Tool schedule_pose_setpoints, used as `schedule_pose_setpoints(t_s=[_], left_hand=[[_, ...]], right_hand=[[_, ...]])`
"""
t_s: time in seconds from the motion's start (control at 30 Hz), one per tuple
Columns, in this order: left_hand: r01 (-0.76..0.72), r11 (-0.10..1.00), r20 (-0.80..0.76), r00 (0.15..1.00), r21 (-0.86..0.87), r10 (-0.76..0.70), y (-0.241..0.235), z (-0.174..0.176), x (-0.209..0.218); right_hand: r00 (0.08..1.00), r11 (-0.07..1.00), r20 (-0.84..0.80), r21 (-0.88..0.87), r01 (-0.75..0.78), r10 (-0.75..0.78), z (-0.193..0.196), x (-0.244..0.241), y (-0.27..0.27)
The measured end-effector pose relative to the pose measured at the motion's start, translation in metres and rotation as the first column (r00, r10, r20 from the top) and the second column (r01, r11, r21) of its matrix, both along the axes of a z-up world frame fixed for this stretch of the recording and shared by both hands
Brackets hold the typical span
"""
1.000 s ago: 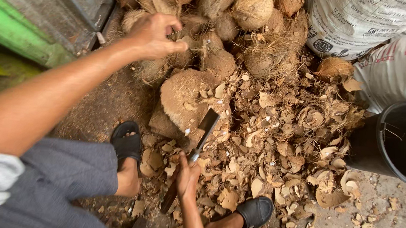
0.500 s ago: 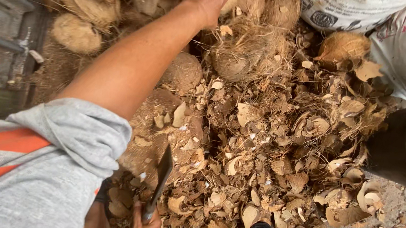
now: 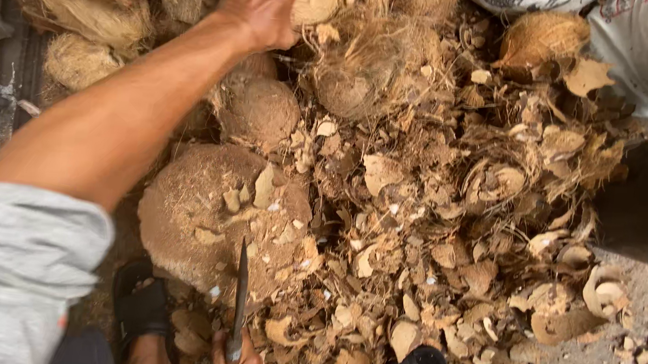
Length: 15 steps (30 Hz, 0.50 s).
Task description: The person uses a machete to peel the husk off a coconut, repeatedly striking and rotating the coconut to remove the fibrous outer layer. The peeled coconut is then placed aside, and the person picks up another coconut to continue the process.
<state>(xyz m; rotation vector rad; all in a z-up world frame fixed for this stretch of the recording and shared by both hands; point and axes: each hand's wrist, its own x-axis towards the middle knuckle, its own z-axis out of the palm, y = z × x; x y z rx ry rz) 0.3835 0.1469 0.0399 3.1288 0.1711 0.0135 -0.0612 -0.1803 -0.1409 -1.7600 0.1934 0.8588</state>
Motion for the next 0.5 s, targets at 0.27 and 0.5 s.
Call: schedule_pose_setpoints(t_s=[0.27, 0.5], left_hand=[[0.129, 0.894, 0.571, 0.806, -0.429, 0.158, -0.036, 0.028, -0.145], [-0.155, 0.594, 0.177, 0.869, -0.789, 0.462, -0.077, 0.032, -0.273]], right_hand=[[0.998, 0.992, 0.054, 0.115, -0.048, 0.042, -0.002, 0.002, -0.003], [0.982, 0.986, -0.099, -0.035, -0.162, 0.158, 0.102, 0.080, -0.017]])
